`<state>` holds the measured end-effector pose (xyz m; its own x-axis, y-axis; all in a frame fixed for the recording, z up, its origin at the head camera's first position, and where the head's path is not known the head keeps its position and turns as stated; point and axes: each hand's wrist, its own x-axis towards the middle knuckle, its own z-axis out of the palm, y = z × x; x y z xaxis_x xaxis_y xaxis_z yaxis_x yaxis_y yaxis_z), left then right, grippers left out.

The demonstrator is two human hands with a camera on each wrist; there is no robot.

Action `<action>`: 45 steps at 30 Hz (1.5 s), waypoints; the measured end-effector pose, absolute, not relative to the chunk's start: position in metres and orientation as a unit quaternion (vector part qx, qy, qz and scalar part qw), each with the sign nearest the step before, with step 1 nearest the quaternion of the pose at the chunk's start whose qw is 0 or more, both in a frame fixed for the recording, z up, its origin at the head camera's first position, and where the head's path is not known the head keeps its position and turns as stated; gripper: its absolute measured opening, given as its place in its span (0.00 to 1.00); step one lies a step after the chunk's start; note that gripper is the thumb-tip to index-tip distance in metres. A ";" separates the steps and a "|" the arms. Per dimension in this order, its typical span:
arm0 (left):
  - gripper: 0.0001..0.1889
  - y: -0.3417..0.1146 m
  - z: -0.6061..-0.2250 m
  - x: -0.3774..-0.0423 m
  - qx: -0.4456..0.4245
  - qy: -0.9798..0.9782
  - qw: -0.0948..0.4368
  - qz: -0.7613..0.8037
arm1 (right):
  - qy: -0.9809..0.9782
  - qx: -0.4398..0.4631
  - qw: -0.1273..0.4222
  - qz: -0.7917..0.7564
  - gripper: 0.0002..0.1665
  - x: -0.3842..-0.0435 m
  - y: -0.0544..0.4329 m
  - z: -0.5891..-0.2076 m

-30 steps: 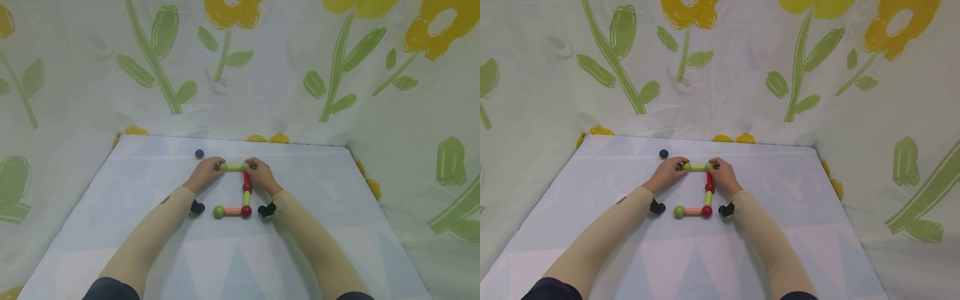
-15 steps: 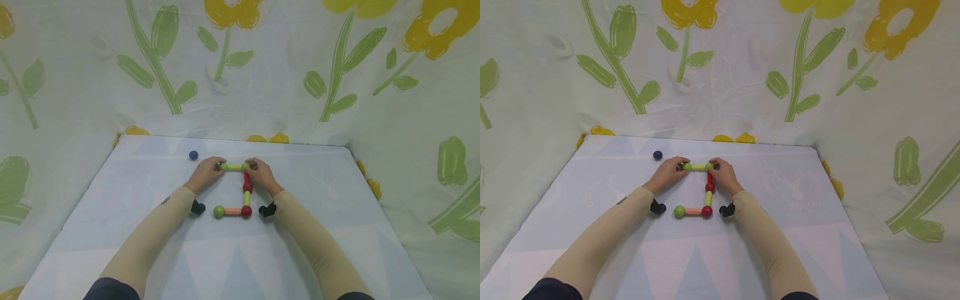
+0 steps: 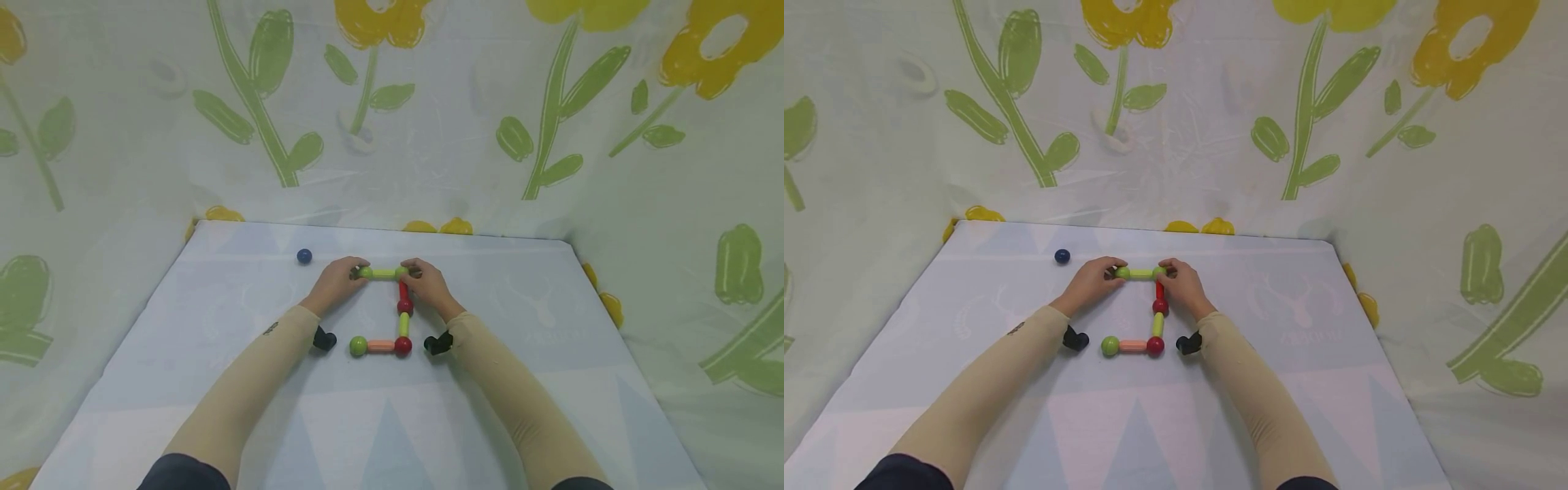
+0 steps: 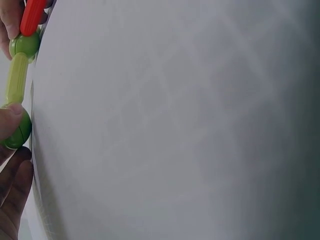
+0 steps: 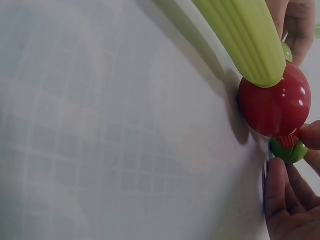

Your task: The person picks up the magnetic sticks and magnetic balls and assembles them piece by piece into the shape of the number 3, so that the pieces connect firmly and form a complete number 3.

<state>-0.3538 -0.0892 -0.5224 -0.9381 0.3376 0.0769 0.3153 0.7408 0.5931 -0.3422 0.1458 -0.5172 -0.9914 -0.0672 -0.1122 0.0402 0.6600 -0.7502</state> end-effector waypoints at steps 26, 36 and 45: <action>0.22 -0.091 -0.526 -0.357 0.171 0.928 0.016 0.330 | 0.948 -0.009 -0.010 -0.317 0.19 -0.363 0.173 -0.520; 0.22 -0.090 -0.528 -0.357 0.169 0.927 0.013 0.334 | 0.947 0.014 0.012 -0.319 0.14 -0.361 0.172 -0.518; 0.22 -0.091 -0.529 -0.356 0.168 0.927 0.012 0.334 | 0.950 0.001 0.026 -0.313 0.15 -0.357 0.179 -0.519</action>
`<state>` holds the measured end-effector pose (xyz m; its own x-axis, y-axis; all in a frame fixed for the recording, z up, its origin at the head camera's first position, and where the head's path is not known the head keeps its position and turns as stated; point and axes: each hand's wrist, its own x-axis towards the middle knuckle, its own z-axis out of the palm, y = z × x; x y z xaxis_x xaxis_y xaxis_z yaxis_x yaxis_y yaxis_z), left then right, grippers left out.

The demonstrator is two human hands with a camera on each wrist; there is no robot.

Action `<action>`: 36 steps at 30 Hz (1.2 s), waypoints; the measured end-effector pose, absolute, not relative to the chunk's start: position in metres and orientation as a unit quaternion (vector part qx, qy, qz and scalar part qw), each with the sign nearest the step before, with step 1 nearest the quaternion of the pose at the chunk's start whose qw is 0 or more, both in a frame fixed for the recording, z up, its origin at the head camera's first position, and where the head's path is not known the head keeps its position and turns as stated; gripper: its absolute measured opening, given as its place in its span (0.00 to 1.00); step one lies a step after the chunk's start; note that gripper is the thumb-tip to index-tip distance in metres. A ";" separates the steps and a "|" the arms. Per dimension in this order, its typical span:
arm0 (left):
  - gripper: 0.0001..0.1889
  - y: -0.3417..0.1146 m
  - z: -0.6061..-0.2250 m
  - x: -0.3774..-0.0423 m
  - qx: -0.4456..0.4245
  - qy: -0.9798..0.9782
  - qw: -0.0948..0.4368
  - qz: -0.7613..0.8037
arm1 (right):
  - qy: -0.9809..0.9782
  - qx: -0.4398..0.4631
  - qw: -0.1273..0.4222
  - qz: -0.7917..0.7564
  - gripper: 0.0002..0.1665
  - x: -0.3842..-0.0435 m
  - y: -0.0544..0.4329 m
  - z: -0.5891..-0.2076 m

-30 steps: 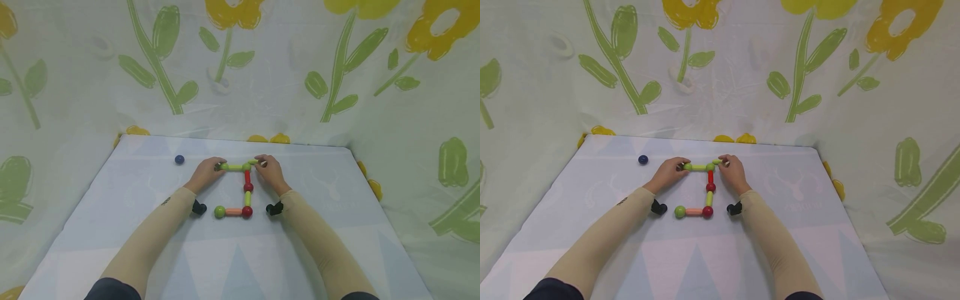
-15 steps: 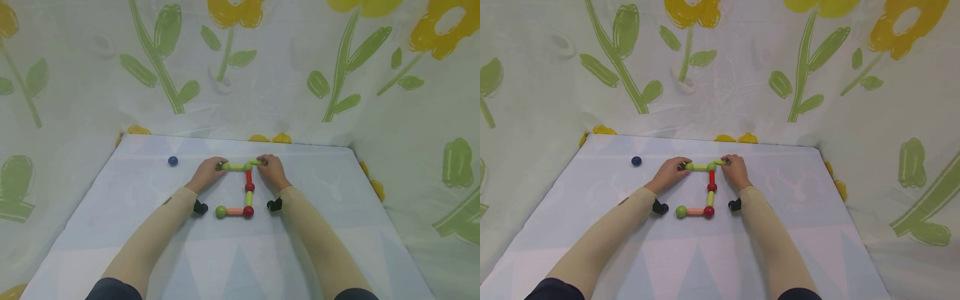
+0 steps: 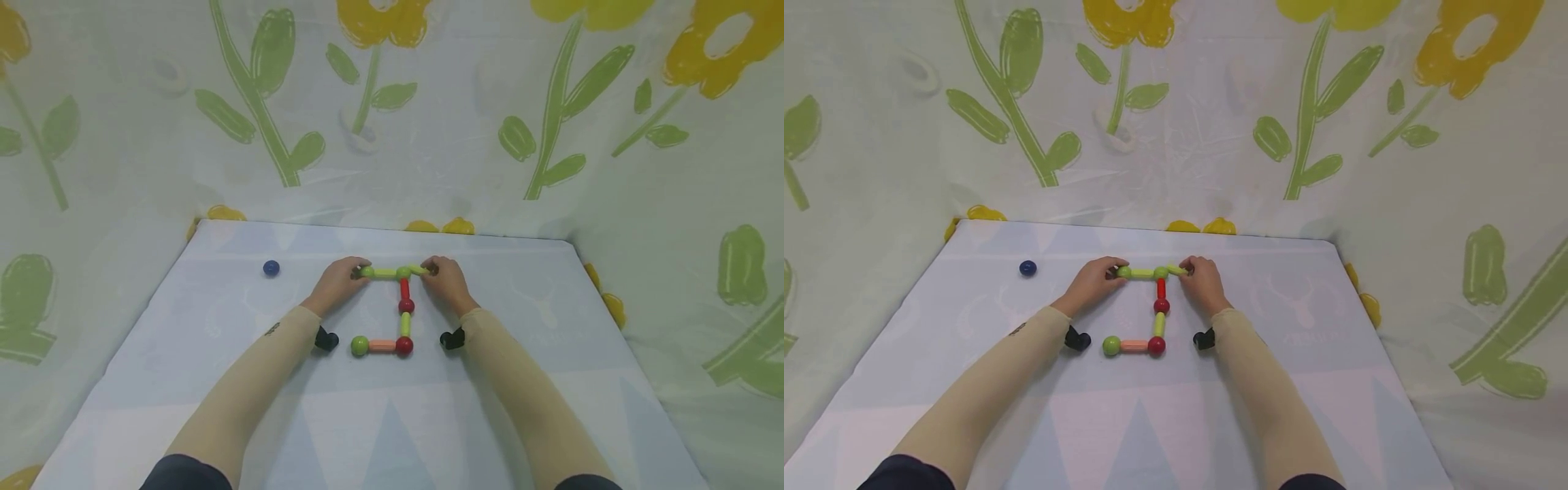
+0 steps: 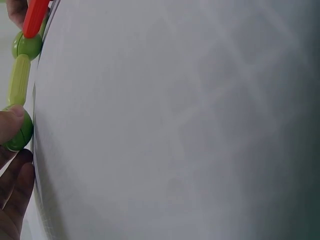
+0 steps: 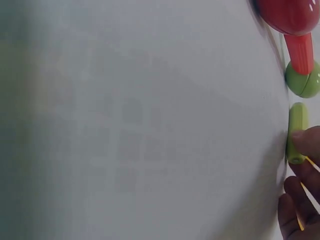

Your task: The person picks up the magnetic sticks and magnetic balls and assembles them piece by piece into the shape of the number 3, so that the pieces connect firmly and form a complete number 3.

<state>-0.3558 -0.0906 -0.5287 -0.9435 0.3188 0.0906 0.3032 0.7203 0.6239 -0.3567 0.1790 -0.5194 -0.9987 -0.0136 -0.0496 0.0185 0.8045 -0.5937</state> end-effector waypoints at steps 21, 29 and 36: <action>0.22 -0.092 -0.526 -0.355 0.166 0.929 0.020 0.331 | 0.940 -0.086 0.014 -0.329 0.18 -0.325 0.151 -0.495; 0.22 -0.091 -0.526 -0.356 0.172 0.926 0.018 0.335 | 0.937 -0.126 0.040 -0.323 0.15 -0.314 0.136 -0.495; 0.22 -0.091 -0.525 -0.355 0.171 0.926 0.020 0.336 | 0.937 -0.161 0.049 -0.307 0.14 -0.306 0.130 -0.499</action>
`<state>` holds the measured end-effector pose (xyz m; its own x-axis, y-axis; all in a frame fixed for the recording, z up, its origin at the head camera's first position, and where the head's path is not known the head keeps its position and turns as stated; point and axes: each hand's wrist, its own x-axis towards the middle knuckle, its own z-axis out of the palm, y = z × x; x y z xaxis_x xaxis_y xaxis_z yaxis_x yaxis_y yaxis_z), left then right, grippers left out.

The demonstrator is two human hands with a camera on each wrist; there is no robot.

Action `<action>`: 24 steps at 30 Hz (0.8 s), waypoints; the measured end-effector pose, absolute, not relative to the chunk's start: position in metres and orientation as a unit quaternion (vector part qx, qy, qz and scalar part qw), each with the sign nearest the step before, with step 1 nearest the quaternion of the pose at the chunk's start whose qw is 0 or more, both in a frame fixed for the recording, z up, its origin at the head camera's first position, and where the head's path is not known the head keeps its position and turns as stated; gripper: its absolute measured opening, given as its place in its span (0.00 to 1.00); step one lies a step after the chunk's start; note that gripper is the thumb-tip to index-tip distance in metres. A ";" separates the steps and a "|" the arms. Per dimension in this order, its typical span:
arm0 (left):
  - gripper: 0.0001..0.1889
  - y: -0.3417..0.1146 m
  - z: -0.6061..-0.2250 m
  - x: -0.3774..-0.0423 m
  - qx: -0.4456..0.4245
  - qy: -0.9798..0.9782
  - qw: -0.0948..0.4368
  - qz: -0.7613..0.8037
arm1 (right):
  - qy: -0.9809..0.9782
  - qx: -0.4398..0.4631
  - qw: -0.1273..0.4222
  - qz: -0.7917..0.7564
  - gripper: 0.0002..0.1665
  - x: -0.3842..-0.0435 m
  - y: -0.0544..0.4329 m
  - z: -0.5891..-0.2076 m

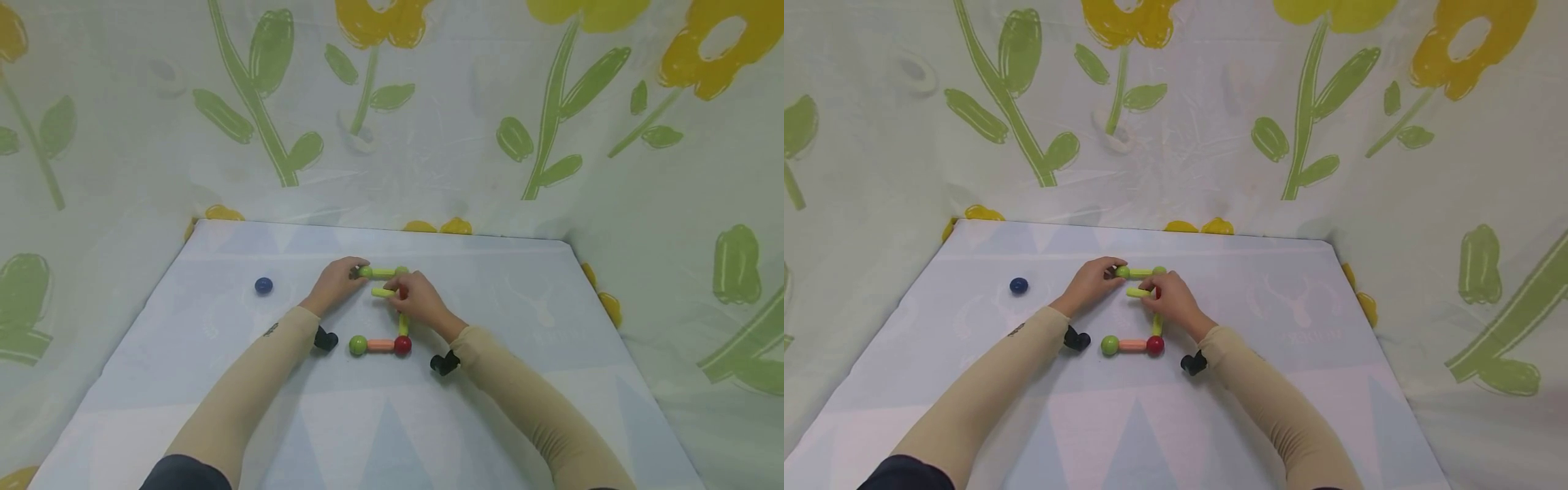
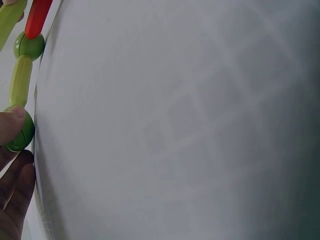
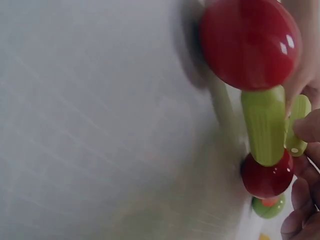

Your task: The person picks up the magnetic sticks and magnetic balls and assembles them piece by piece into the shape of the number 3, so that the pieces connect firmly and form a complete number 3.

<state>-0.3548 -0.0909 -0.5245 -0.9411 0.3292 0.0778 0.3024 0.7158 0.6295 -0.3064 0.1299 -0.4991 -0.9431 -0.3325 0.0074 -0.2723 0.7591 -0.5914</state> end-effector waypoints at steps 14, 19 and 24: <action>0.22 -0.091 -0.525 -0.353 0.171 0.925 0.011 0.338 | 0.947 -0.183 0.037 -0.260 0.11 -0.302 0.130 -0.512; 0.22 -0.091 -0.526 -0.354 0.170 0.926 0.009 0.337 | 0.950 -0.194 0.025 -0.245 0.11 -0.301 0.131 -0.513; 0.22 -0.091 -0.526 -0.354 0.172 0.926 0.011 0.336 | 0.950 -0.200 0.023 -0.240 0.11 -0.300 0.133 -0.514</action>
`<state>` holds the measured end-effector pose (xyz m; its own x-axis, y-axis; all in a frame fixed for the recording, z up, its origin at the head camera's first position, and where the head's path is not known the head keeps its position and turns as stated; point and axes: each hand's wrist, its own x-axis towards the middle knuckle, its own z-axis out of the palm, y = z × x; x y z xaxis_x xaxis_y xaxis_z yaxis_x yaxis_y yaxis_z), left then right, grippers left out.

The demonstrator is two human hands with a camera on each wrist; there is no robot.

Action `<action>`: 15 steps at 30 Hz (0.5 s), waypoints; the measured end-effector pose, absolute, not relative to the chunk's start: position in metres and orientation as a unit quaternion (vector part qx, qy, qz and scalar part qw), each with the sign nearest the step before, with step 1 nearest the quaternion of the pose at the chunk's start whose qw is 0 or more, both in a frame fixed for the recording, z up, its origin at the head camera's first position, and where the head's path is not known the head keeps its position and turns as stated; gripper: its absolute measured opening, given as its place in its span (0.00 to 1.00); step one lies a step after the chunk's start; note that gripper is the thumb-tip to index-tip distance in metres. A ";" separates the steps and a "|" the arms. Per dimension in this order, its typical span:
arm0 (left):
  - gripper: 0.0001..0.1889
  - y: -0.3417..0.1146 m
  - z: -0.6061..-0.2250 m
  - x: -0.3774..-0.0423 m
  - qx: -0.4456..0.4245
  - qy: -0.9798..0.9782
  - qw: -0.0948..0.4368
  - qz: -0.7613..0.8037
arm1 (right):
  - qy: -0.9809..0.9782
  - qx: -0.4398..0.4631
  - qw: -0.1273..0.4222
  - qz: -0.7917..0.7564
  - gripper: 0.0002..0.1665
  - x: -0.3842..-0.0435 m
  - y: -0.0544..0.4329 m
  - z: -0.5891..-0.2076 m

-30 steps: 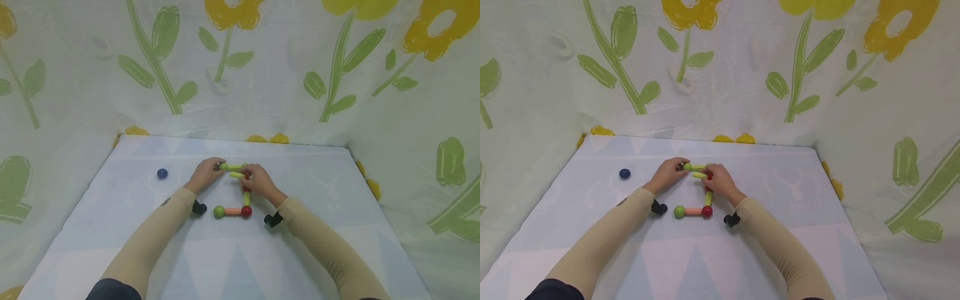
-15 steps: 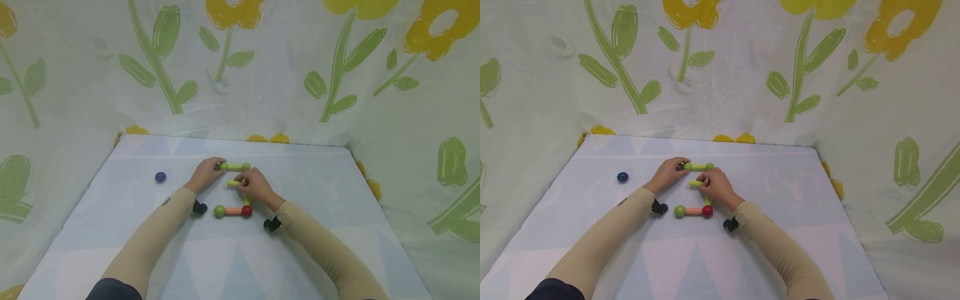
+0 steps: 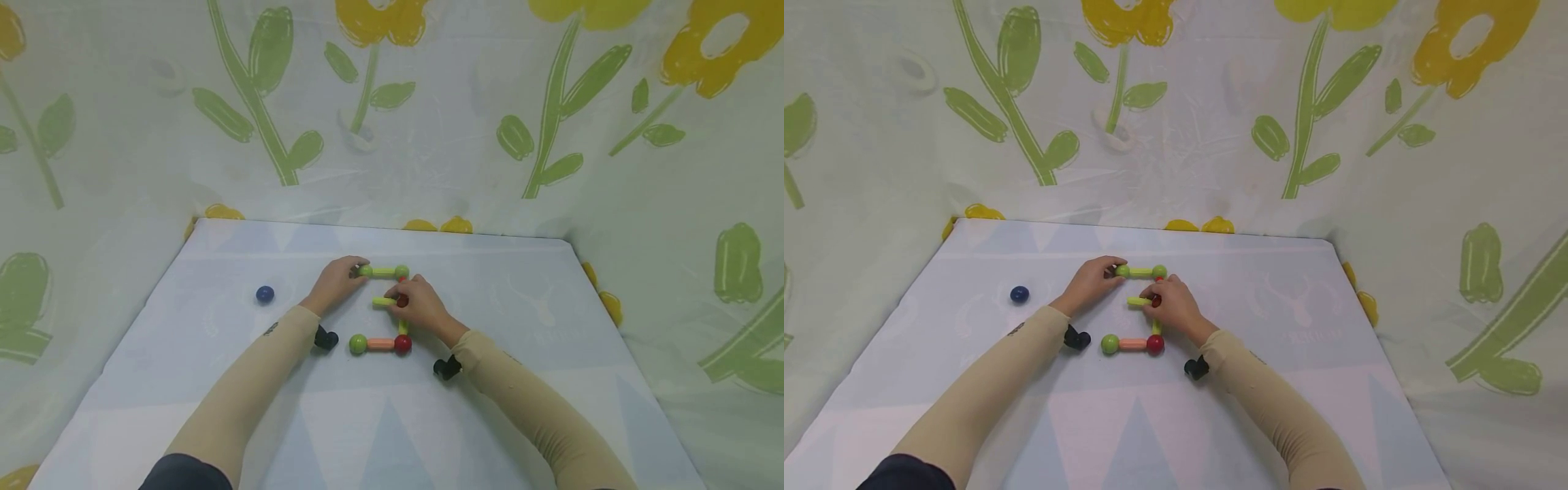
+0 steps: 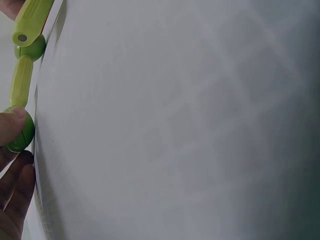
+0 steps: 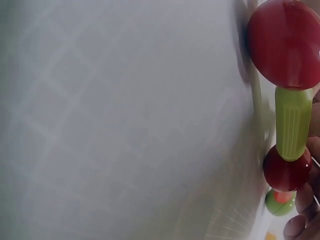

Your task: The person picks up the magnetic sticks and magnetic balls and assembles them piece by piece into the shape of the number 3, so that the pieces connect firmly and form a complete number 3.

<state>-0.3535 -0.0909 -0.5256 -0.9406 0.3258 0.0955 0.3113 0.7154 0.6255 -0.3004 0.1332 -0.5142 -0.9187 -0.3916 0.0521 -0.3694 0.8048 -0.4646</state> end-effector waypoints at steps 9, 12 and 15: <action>0.22 -0.091 -0.525 -0.355 0.170 0.927 0.015 0.333 | 0.947 -0.208 0.024 -0.245 0.11 -0.300 0.136 -0.514; 0.22 -0.091 -0.525 -0.354 0.168 0.928 0.016 0.333 | 0.947 -0.209 0.024 -0.244 0.12 -0.300 0.137 -0.514; 0.22 -0.091 -0.525 -0.354 0.166 0.928 0.018 0.334 | 0.947 -0.208 0.025 -0.243 0.12 -0.299 0.137 -0.515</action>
<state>-0.3540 -0.0910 -0.5251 -0.9439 0.3210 0.0771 0.2964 0.7212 0.6261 -0.2993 0.1373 -0.5147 -0.9119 -0.4069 0.0536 -0.3824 0.7950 -0.4709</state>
